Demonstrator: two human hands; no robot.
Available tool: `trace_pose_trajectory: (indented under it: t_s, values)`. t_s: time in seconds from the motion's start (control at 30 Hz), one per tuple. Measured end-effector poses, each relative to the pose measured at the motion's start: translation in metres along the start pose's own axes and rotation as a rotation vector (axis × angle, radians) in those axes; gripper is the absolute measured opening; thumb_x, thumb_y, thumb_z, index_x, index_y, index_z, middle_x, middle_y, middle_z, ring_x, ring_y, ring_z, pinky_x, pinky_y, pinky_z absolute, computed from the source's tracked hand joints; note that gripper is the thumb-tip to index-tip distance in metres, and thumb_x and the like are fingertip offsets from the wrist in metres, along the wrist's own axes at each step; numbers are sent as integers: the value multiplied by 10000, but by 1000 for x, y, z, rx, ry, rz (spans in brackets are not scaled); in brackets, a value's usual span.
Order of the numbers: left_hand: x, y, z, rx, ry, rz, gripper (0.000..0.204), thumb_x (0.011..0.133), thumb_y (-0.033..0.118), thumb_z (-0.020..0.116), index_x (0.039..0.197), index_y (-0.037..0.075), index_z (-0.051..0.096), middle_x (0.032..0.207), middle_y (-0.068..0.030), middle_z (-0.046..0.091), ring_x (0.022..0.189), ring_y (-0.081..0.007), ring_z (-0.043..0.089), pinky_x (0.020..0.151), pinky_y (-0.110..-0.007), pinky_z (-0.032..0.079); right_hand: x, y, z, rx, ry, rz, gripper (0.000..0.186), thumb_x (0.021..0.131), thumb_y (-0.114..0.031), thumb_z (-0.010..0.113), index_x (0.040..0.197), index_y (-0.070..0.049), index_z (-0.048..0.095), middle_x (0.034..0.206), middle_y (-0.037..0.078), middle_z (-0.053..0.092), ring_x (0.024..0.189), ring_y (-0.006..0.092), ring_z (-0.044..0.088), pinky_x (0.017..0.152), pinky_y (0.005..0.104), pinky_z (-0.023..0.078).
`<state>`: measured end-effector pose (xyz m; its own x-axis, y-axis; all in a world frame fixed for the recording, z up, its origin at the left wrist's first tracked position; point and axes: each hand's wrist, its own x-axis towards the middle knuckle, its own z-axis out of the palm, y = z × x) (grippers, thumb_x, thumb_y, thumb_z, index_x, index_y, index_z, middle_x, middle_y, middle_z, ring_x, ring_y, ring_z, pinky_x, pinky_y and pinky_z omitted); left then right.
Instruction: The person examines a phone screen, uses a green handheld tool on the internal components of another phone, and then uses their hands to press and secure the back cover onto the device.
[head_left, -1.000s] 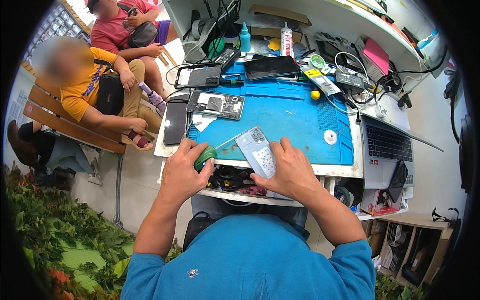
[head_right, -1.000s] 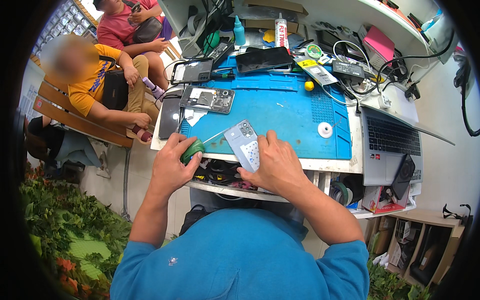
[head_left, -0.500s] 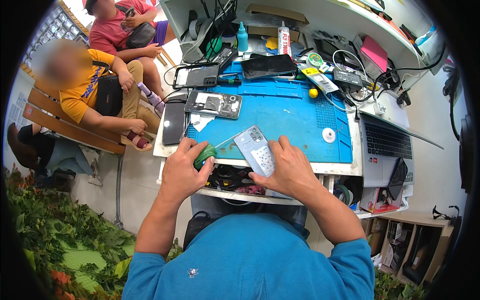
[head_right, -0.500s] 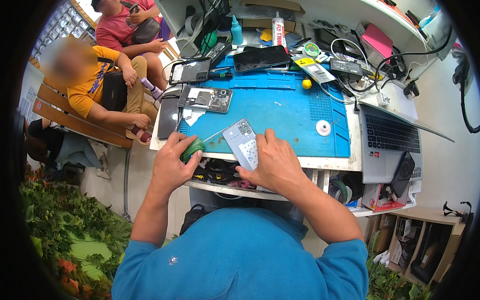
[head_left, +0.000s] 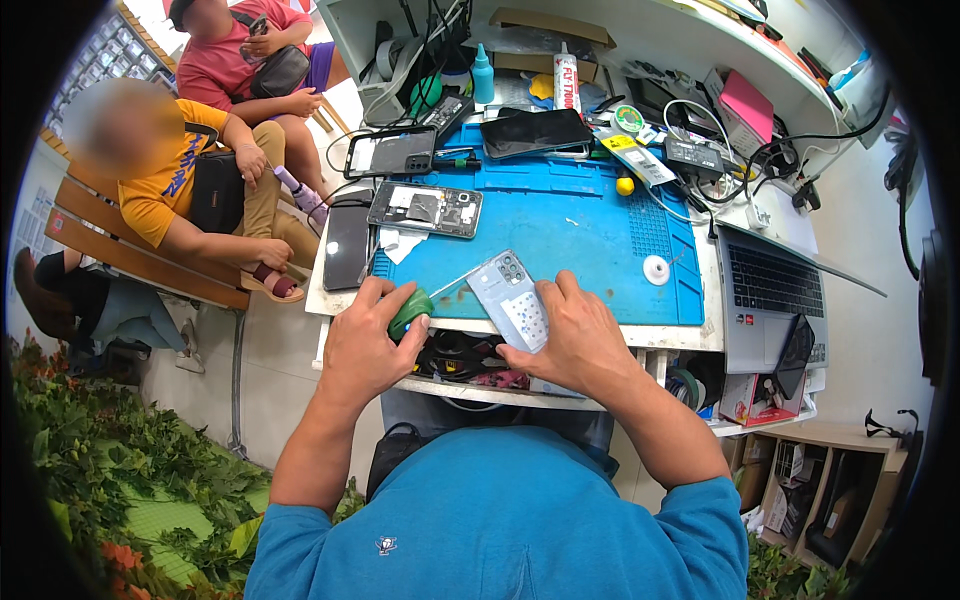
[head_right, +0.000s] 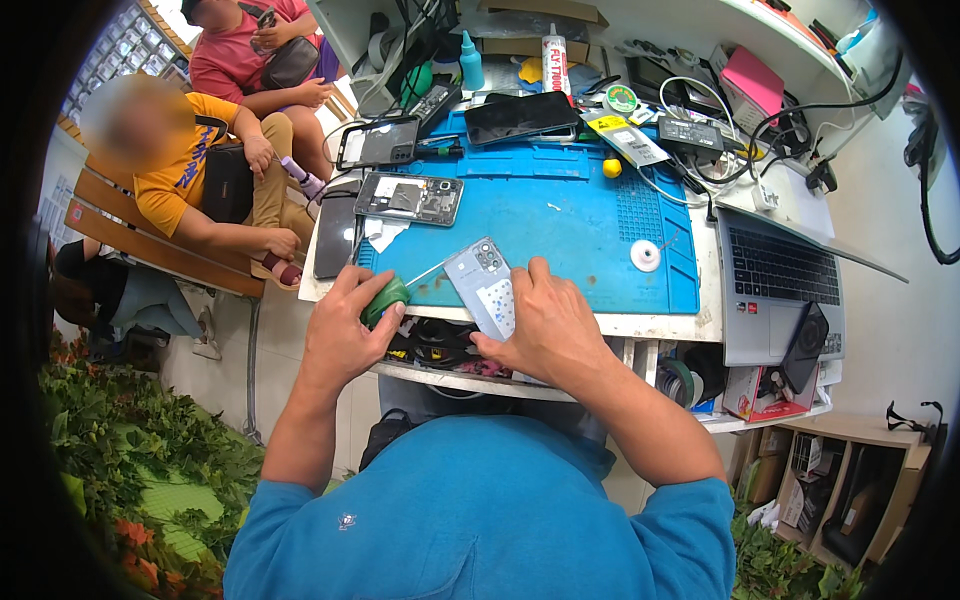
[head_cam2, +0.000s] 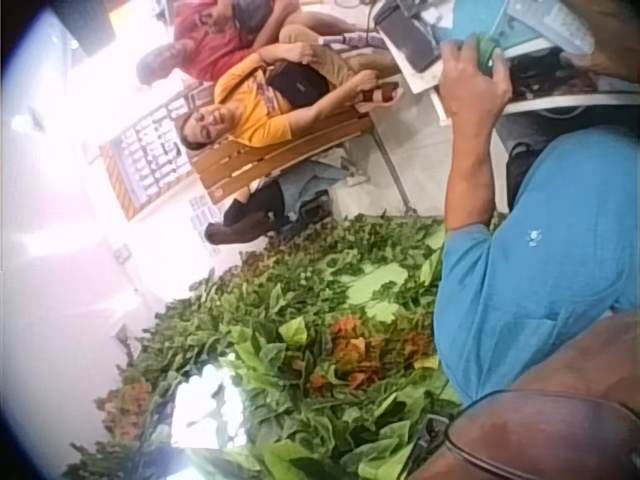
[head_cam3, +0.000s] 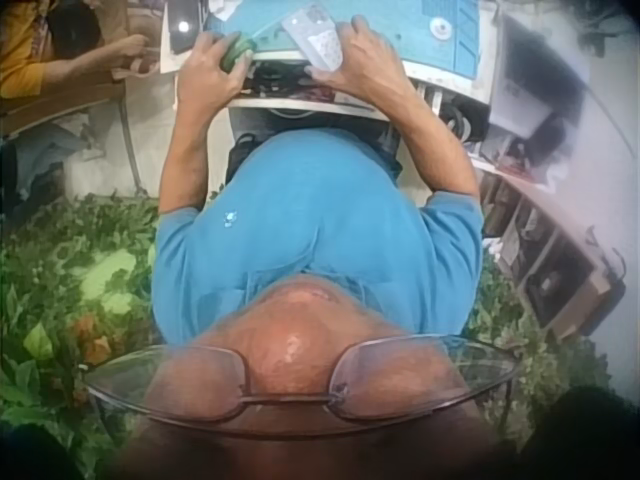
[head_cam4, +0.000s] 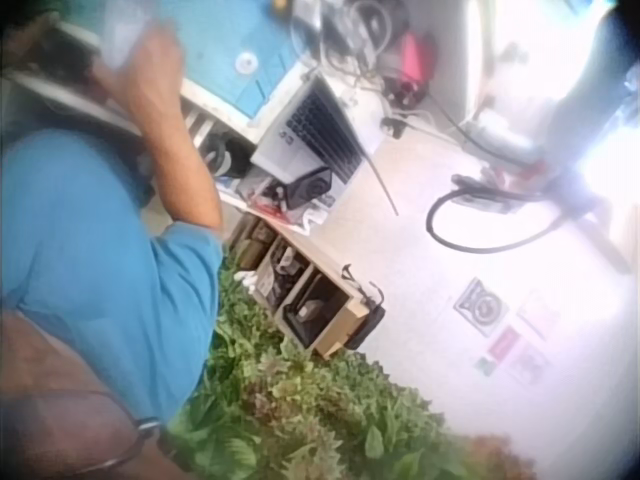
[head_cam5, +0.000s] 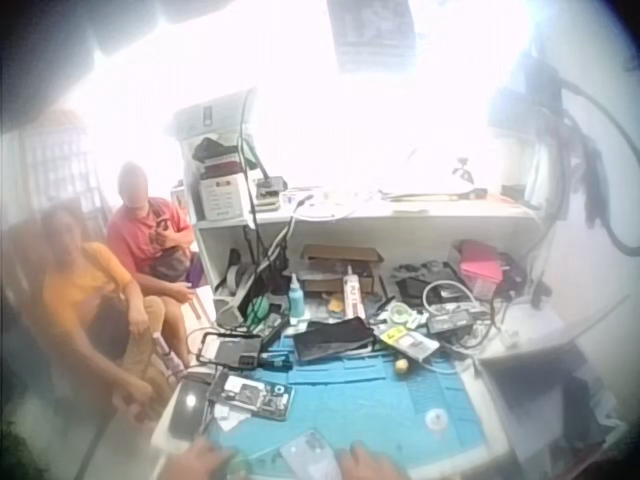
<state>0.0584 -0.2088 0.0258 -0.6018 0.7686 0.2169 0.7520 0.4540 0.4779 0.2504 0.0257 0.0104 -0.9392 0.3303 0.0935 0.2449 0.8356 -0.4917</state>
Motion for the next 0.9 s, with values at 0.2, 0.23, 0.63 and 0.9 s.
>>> trace_pose_trajectory:
  t_s: [0.2,0.23,0.63,0.9]
  values:
    - [1,-3,2,32,40,-17,400,996,226,873,1328,5,844,1193,-170,757,1007,-385,791,879,-456,644,-1,-1,-1,9,-11,14,794,824,-483,1012,1204,145,709,1172,266,655,987,481,750,913,549,627]
    - [0,-3,1,31,40,-16,400,996,226,873,1328,5,844,1193,-170,757,1007,-385,791,879,-456,644,-1,-1,-2,13,-17,19,794,824,-484,1012,1203,145,711,1172,266,656,989,481,750,913,549,627]
    - [1,-2,-1,4,-5,12,396,998,232,863,1321,3,843,1172,-172,751,985,-387,786,867,-465,638,0,-1,-2,5,13,6,787,819,-485,1016,1193,141,721,1165,271,663,971,488,759,898,550,642]
    - [6,-2,2,-2,-7,9,400,988,241,873,1317,14,849,1186,-172,759,987,-395,797,869,-471,643,0,-1,-3,14,-6,19,799,815,-498,1021,1199,136,722,1161,268,664,956,487,763,891,554,643]
